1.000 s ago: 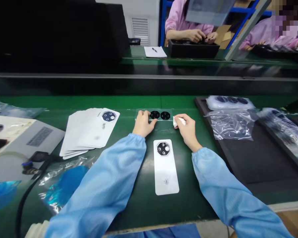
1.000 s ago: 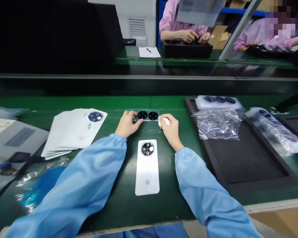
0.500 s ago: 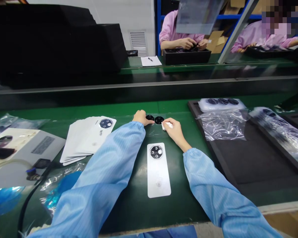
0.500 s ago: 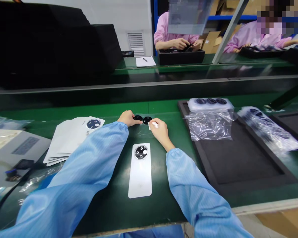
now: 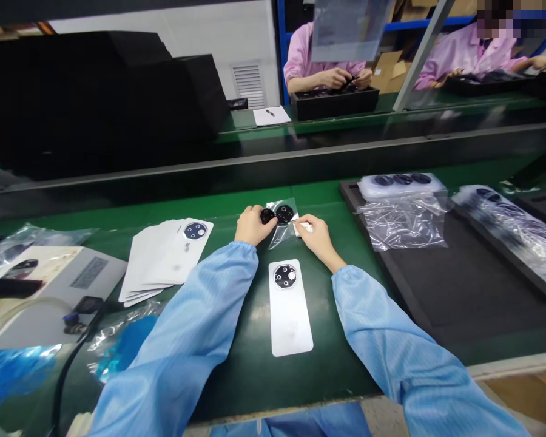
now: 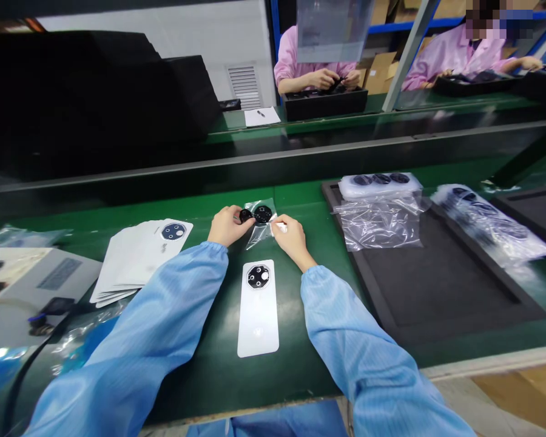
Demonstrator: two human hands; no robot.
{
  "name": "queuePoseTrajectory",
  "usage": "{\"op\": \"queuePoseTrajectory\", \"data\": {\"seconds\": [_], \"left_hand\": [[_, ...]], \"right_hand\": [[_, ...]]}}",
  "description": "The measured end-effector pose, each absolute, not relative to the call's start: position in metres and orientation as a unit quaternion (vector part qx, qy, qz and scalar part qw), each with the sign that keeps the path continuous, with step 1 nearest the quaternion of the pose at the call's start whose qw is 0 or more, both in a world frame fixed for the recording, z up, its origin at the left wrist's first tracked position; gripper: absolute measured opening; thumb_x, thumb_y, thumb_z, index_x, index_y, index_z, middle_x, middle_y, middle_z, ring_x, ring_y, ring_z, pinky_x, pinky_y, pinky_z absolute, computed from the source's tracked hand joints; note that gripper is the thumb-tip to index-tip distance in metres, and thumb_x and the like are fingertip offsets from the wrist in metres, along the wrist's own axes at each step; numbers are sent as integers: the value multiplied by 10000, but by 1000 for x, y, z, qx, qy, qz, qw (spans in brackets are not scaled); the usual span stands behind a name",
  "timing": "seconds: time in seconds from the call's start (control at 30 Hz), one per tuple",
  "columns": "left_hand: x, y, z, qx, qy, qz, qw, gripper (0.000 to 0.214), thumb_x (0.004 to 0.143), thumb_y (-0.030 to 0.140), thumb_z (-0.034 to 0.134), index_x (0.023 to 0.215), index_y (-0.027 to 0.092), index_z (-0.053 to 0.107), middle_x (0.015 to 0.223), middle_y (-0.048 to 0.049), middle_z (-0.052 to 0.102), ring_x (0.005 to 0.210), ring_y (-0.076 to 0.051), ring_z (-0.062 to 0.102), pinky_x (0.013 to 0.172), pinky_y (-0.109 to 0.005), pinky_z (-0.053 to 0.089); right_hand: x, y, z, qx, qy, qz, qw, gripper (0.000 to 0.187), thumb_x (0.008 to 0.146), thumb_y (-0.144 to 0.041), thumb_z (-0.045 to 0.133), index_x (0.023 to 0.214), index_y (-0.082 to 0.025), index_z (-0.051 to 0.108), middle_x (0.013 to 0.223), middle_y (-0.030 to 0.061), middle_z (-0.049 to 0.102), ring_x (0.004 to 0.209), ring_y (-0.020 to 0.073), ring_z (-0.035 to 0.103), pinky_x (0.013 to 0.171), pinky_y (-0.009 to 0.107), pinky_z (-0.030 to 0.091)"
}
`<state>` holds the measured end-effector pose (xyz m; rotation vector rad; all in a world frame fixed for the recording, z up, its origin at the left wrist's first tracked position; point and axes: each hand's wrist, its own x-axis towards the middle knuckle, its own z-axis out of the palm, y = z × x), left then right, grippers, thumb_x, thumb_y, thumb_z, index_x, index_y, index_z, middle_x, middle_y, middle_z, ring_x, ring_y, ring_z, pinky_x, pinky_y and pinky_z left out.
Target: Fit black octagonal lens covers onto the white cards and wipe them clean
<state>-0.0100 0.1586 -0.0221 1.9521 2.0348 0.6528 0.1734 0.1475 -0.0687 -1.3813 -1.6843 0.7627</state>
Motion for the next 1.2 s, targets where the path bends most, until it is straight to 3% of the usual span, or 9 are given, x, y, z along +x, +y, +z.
{"op": "queuePoseTrajectory", "data": {"seconds": [0.17, 0.4, 0.67, 0.83, 1.0, 1.2], "left_hand": [[-44, 152, -30, 633, 695, 282, 193, 327, 926, 388, 544, 1141, 145, 581, 1046, -71, 647, 864, -181, 647, 767, -379, 546], [-45, 149, -33, 630, 678, 292, 242, 300, 897, 363, 597, 1099, 141, 602, 1065, -72, 652, 931, -196, 642, 830, -406, 532], [-22, 158, -30, 615, 692, 281, 253, 273, 846, 350, 658, 1034, 154, 630, 1143, -81, 621, 1070, -243, 581, 957, -492, 436], [-36, 155, -19, 572, 643, 342, 378, 343, 868, 362, 599, 1126, 137, 593, 1160, -123, 642, 1068, -241, 617, 936, -435, 488], [-53, 107, 9, 556, 506, 404, 521, 528, 908, 415, 375, 1409, 252, 349, 1322, -88, 593, 1131, -216, 623, 897, -331, 537], [-56, 46, 27, 410, 321, 469, 714, 540, 778, 379, 654, 1282, 299, 478, 1257, -73, 635, 1138, -244, 621, 778, -236, 566]], "right_hand": [[173, 145, -68, -539, -669, 288, 424, 225, 919, -362, 574, 916, -143, 628, 893, 24, 643, 788, 143, 616, 746, 334, 524], [169, 137, -55, -500, -677, 248, 480, 180, 930, -311, 507, 908, -161, 604, 930, 40, 639, 876, 162, 602, 808, 333, 482], [172, 137, -57, -493, -737, 240, 395, 230, 918, -376, 564, 888, -155, 619, 898, 27, 638, 811, 149, 603, 784, 350, 498], [179, 140, -61, -517, -721, 240, 394, 240, 922, -380, 564, 908, -148, 622, 897, 26, 640, 798, 145, 611, 766, 345, 511], [178, 139, -60, -510, -689, 255, 448, 222, 898, -360, 581, 837, -148, 611, 823, 13, 640, 748, 140, 607, 727, 319, 500], [177, 134, -53, -513, -636, 242, 523, 152, 819, -314, 530, 792, -190, 614, 767, 28, 648, 708, 184, 590, 658, 297, 455]]}}
